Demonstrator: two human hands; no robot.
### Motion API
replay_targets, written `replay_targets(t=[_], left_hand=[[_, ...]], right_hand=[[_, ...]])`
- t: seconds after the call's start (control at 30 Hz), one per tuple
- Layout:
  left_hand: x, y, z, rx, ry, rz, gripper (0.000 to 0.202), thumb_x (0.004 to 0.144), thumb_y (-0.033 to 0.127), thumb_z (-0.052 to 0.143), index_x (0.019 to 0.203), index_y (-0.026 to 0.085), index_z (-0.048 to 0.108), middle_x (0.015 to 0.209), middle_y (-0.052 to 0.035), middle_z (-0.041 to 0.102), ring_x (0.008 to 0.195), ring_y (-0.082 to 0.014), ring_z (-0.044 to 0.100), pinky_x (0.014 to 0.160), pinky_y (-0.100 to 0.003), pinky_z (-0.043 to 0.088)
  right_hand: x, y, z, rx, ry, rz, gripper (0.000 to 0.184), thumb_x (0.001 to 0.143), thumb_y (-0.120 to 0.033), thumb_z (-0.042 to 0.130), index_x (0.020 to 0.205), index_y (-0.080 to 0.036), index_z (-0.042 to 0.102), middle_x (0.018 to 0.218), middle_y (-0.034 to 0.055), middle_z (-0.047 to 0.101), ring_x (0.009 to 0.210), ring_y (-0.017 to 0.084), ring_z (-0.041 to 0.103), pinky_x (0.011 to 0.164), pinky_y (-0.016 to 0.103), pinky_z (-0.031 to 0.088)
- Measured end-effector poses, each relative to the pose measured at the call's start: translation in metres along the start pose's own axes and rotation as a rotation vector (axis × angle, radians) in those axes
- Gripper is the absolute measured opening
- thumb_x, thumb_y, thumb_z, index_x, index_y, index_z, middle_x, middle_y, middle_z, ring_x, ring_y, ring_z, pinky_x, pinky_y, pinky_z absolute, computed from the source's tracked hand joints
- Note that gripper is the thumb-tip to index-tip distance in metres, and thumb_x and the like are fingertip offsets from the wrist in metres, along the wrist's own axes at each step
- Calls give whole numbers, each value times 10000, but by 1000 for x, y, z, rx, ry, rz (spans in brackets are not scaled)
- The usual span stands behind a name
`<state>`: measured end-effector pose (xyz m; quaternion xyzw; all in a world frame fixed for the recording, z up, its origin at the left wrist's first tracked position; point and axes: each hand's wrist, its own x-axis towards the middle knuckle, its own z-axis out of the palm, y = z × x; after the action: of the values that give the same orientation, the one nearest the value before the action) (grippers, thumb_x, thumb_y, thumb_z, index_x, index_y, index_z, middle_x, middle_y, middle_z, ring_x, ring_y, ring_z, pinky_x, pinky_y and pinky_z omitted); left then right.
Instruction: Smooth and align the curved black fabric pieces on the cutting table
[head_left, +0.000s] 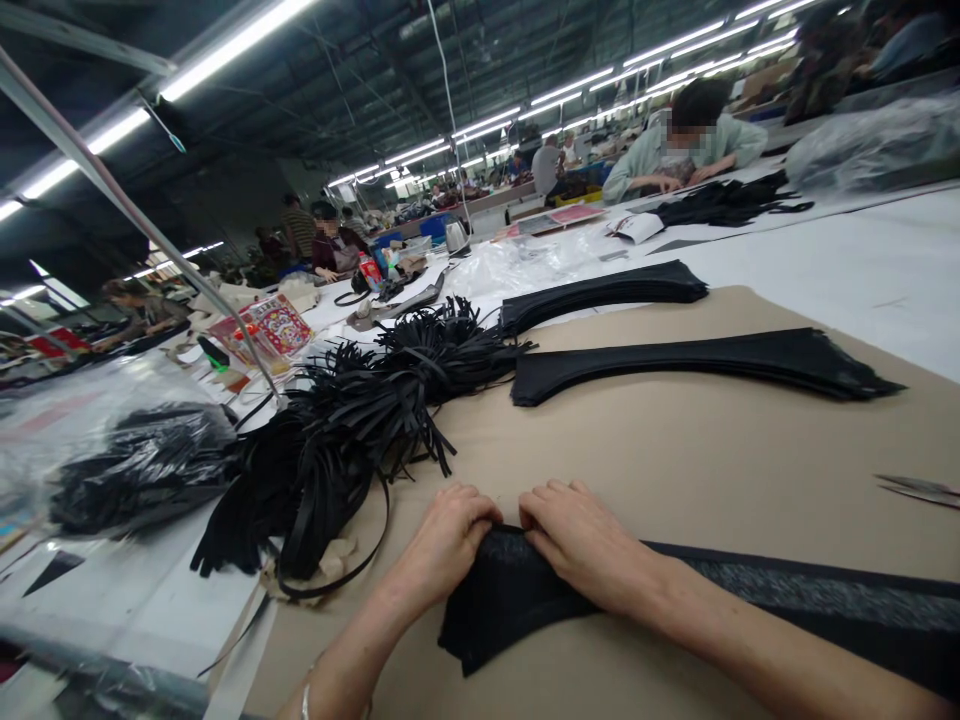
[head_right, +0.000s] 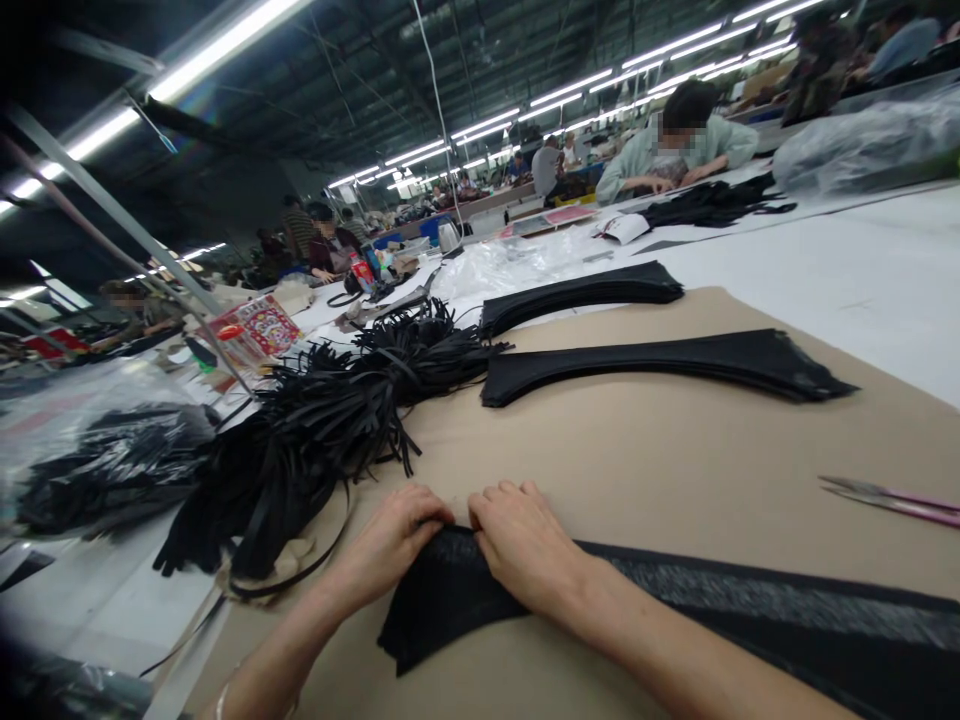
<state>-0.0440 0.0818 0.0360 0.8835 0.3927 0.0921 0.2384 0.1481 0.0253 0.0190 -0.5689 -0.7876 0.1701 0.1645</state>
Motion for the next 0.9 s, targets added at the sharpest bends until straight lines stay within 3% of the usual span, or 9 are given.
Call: replay_targets(t=[0.3, 0.73, 0.9], left_hand=[[-4, -3, 2, 61, 48, 93, 271, 865, 52, 464, 912, 204, 683, 895, -25, 640, 926, -178, 530, 860, -302, 413], [-9, -5, 5, 168, 104, 149, 261, 885, 59, 450, 895, 214, 659, 888, -20, 641, 917, -187, 537, 830, -333, 409], [-16, -6, 10, 327, 132, 307, 249, 903, 78, 432, 915, 208, 644, 876, -27, 632, 876, -199, 532, 794, -346, 414]], right_hand=[[-3, 10, 9, 105, 71, -99, 131, 918, -86, 500, 861, -176, 577, 890, 24, 563, 842, 170, 488, 772, 284, 377], [-11, 10, 6, 23, 74, -197, 185, 893, -15, 451, 899, -162, 564, 934, 43, 550, 871, 173, 485, 792, 287, 392], [-17, 8, 4, -137, 95, -233, 139, 877, -44, 485, 866, -161, 560, 913, 43, 560, 854, 181, 474, 764, 303, 382]])
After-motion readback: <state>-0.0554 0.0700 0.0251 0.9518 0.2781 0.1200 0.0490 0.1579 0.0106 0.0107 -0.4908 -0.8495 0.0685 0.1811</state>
